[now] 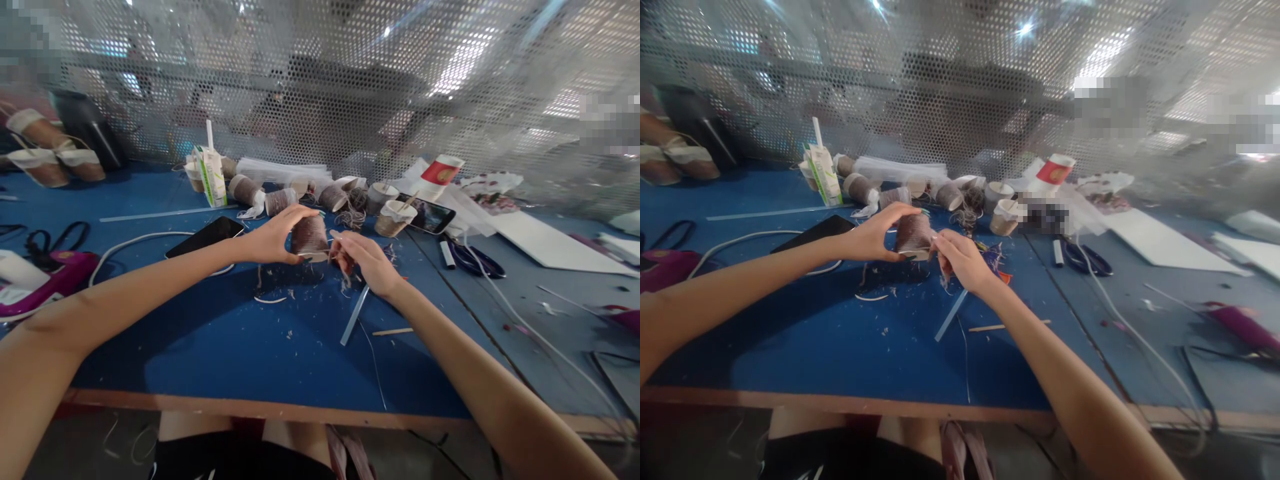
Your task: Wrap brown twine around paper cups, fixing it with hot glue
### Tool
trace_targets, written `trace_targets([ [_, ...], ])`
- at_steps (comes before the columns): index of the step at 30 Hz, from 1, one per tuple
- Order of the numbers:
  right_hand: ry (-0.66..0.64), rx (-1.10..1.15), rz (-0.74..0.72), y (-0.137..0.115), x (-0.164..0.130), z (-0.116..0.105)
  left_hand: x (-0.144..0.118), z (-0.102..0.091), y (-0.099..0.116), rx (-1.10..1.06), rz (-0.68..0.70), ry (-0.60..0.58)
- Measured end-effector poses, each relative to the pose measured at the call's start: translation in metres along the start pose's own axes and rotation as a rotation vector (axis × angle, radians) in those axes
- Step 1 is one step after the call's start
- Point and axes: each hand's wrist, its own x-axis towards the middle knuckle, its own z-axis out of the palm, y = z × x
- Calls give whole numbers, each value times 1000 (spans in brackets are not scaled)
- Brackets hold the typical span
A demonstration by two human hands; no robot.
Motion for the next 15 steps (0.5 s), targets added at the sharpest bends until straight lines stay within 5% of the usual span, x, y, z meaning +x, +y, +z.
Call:
trace_targets([
  [8, 646, -358, -226, 29, 7, -10, -18, 30, -12, 198, 169, 305],
  [15, 552, -614, -531, 14, -12, -2, -23, 34, -10, 326, 54, 458],
])
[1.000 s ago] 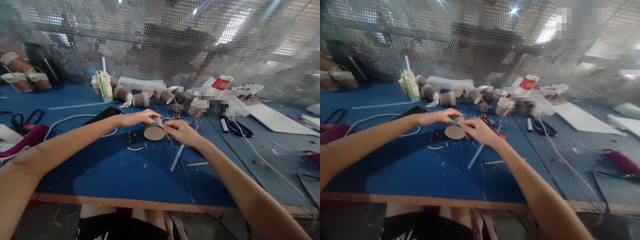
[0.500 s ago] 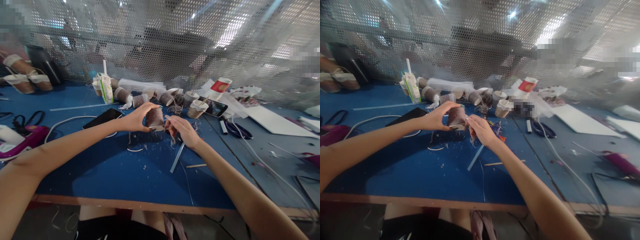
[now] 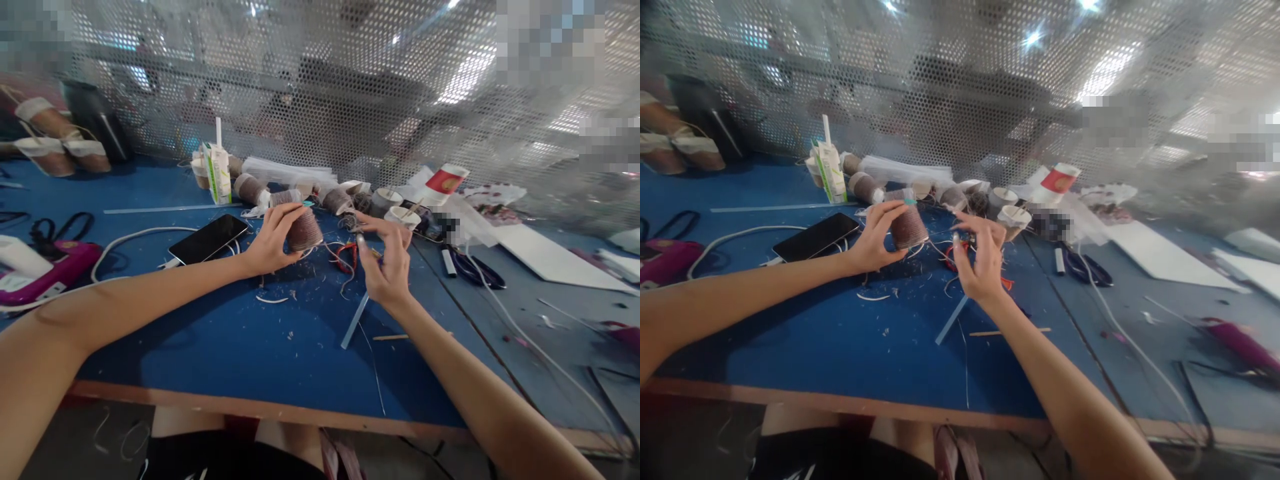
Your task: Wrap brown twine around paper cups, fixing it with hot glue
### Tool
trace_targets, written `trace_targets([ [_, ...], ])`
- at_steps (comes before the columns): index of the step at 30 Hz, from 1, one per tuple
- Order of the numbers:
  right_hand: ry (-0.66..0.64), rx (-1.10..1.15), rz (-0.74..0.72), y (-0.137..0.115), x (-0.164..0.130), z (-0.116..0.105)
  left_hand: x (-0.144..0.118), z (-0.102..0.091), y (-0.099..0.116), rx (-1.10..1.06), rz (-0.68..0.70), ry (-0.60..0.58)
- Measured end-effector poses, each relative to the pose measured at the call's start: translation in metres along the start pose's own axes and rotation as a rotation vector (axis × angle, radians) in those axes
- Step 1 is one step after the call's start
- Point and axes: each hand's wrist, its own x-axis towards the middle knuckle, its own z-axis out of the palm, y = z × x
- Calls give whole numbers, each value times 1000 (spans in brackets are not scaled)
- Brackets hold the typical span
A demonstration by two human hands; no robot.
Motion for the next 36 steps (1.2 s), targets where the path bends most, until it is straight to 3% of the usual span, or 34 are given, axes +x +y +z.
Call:
trace_targets([
  [3, -75, 54, -231, -9, -4, -3, 0, 1, 1, 54, -47, 55],
  [5, -137, 119, -250, -11, -6, -3, 0, 2, 0, 67, -56, 87],
  [10, -225, 279, -37, -11, -9, 3, -1, 3, -1, 74, -83, 95],
  [16, -245, 291, 36, -8, -6, 5, 0, 2, -1, 46, -75, 85],
  [20, -152, 212, 66, -7, -5, 5, 0, 1, -1, 32, -88, 86],
  [25, -9, 149, 288, 1, -5, 12, 0, 1, -3, -18, -41, 78],
  [27, -102, 141, 316, 4, -4, 15, 0, 1, -4, -48, -31, 69],
  [31, -453, 85, 194, 4, -6, 20, -1, 1, -3, -61, -58, 39],
  [36, -494, 101, 84, -2, -4, 19, -2, 3, -5, -101, -30, -12],
])
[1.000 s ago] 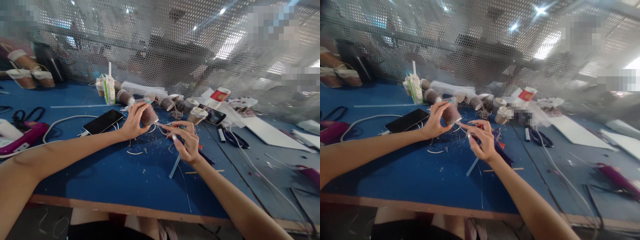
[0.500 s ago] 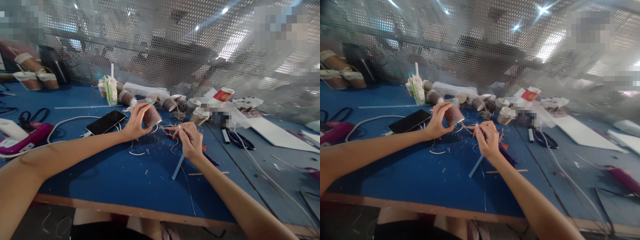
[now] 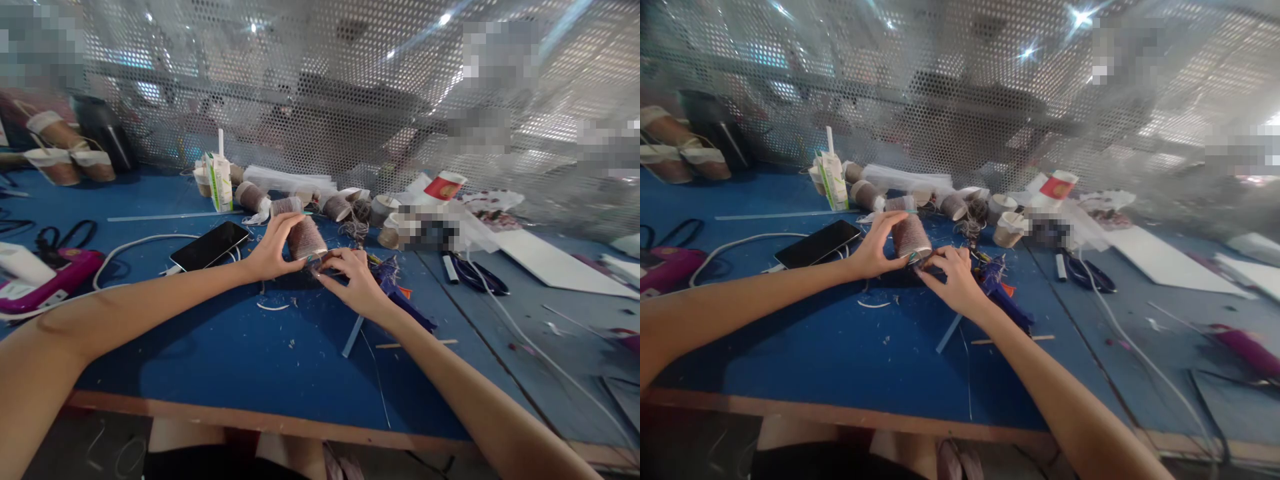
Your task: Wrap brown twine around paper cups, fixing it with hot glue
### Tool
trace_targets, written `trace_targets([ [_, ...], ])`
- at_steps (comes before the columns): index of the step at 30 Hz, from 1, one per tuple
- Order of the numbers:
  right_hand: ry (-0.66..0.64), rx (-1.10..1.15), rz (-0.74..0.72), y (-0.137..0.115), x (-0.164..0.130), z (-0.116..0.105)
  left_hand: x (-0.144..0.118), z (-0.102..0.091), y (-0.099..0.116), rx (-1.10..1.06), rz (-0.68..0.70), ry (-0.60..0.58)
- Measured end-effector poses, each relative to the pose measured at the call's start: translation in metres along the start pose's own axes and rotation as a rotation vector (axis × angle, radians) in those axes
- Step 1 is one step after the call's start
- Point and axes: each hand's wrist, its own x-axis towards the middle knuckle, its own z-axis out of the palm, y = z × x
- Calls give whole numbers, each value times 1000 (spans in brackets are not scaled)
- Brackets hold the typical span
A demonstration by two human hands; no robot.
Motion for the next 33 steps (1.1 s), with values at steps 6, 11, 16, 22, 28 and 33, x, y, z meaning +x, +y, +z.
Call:
trace_targets([
  [6, -94, 484, 139, -2, 4, -9, 2, 1, -6, -113, 45, -58],
  [11, -158, 855, 273, -3, 6, -7, 5, -2, -7, -191, 21, -104],
  [16, -127, 995, 330, -4, 6, -9, 7, -8, -3, -364, -90, -198],
  [22, -172, 1121, 292, -7, 6, -15, 8, -11, -3, -552, -194, -307],
  [28, 38, 831, 366, -5, 8, -4, 9, -6, -12, -786, -269, -321],
  [33, 113, 722, 367, -3, 11, 6, 8, 2, -18, -936, -327, -268],
])
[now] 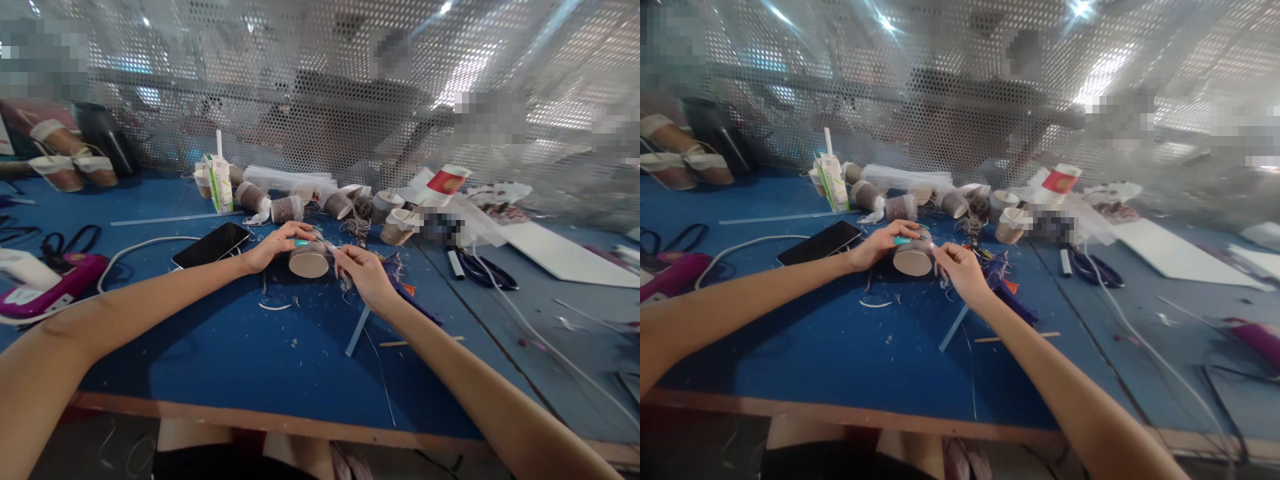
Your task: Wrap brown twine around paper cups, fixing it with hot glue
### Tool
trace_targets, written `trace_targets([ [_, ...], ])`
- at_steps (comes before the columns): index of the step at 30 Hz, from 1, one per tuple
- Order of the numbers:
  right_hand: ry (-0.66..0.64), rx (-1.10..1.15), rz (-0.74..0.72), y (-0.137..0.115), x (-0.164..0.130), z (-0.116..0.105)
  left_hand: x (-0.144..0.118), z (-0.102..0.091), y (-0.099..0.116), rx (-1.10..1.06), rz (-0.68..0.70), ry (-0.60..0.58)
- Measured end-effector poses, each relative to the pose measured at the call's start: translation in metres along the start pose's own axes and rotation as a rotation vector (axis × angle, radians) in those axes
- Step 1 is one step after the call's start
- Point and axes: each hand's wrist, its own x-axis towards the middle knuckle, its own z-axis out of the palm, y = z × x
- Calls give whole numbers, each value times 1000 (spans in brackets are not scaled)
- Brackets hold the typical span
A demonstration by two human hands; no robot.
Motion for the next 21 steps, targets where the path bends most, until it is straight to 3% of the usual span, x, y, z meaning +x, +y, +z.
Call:
trace_targets([
  [21, -30, -13, -35, 1, 1, 4, -1, 0, 2, 34, -28, -5],
])
